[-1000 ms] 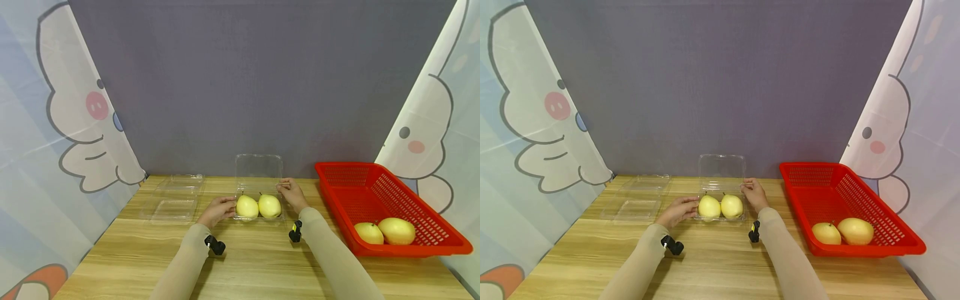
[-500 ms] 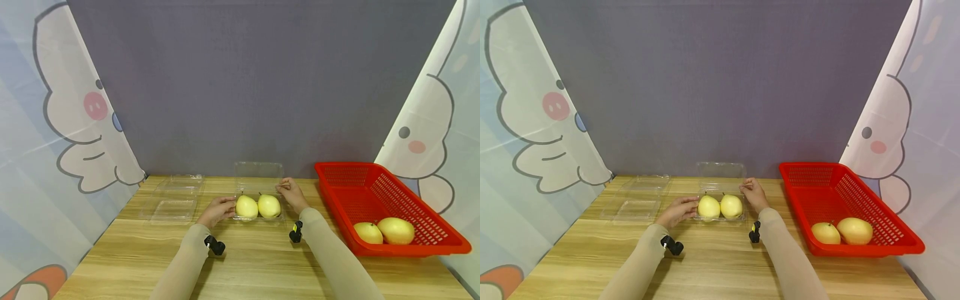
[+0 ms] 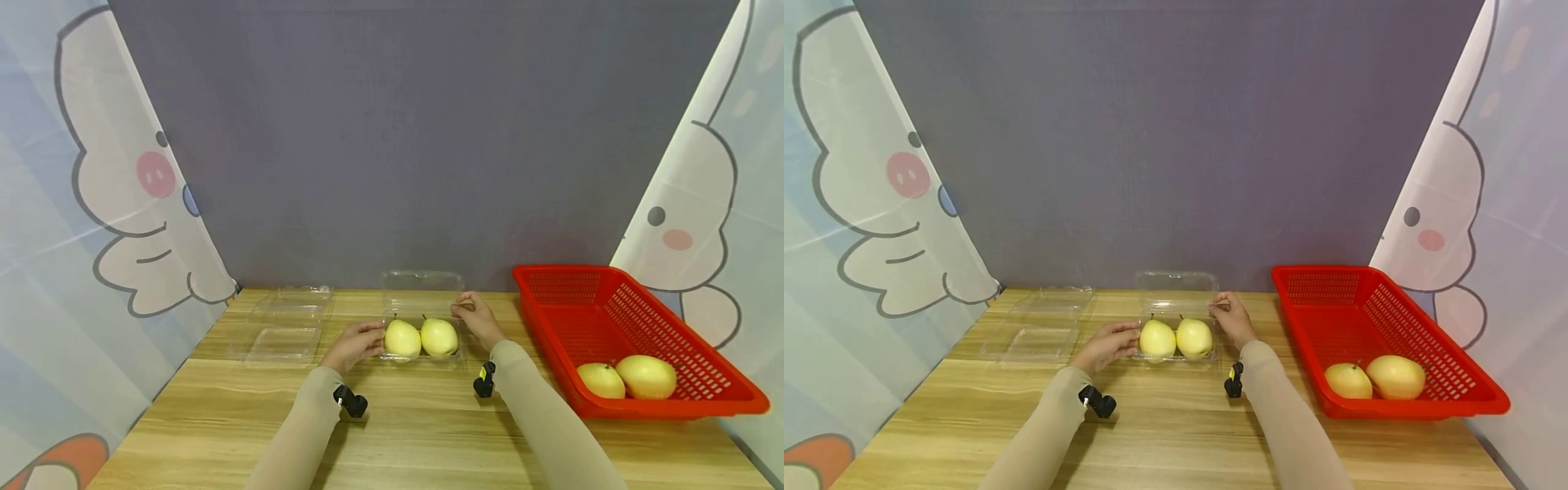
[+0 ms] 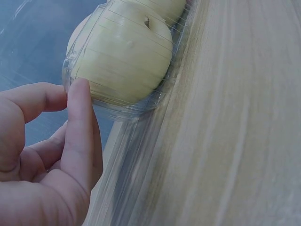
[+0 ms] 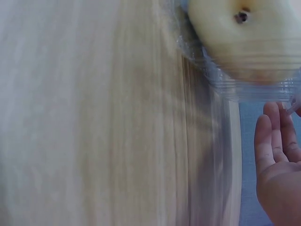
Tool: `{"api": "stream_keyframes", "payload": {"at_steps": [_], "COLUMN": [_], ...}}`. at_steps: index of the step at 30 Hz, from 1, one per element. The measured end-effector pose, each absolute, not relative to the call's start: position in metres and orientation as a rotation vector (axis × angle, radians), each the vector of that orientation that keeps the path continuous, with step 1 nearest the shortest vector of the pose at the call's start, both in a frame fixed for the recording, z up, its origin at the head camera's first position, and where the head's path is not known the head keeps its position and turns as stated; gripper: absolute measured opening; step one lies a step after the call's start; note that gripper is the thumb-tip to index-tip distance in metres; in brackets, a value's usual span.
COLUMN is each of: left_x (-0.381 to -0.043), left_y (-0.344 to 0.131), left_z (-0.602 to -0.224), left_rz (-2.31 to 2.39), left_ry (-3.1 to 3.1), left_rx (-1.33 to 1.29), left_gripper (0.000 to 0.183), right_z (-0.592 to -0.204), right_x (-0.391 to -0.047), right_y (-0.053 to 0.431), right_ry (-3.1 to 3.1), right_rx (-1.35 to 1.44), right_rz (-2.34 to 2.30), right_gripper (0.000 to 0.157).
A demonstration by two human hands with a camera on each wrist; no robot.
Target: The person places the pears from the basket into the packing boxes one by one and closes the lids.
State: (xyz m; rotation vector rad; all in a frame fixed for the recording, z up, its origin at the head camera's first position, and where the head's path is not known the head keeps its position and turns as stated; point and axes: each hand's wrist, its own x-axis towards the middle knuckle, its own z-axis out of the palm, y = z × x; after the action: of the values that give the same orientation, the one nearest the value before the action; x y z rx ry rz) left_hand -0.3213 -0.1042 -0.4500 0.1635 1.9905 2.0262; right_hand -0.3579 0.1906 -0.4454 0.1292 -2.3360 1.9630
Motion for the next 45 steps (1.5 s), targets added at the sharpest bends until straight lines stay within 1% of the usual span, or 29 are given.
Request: {"api": "stream_keyframes", "payload": {"at_steps": [7, 27, 30, 36, 39, 45], "left_x": [-0.3224, -0.3214, -0.3217, -0.3212, -0.3218, -0.3231], "left_y": [-0.1039, -0.1033, -0.1032, -0.1031, -0.1033, -0.1032], "left_z": [-0.4506, -0.4505, -0.4511, -0.4506, -0.4507, -0.4523], "left_rz": [2.043, 2.046, 2.046, 2.043, 2.038, 2.052], "left_ry": [1.976, 1.99, 1.995, 1.989, 1.985, 1.98], "left_rx": [0.151, 0.139, 0.137, 0.138, 0.133, 0.136], "left_gripper": [0.044, 0.041, 0.041, 0.042, 0.042, 0.041], "right_z": [-0.4459, -0.451, -0.4509, -0.4482, -0.4465, -0.4448], "right_x": [-0.3561, -0.3585, -0.3588, -0.3598, -0.3598, -0.3583], "right_y": [0.1946, 0.1994, 0.2, 0.2005, 0.2008, 0.2], "right_ry": [-2.324, -2.38, -2.381, -2.394, -2.41, -2.418], "right_rx": [0.206, 0.156, 0.149, 0.124, 0.115, 0.11], "right_rz": [1.967, 1.936, 1.952, 1.998, 2.003, 2.019], "right_gripper": [0.015, 0.011, 0.015, 0.037, 0.044, 0.045]}}
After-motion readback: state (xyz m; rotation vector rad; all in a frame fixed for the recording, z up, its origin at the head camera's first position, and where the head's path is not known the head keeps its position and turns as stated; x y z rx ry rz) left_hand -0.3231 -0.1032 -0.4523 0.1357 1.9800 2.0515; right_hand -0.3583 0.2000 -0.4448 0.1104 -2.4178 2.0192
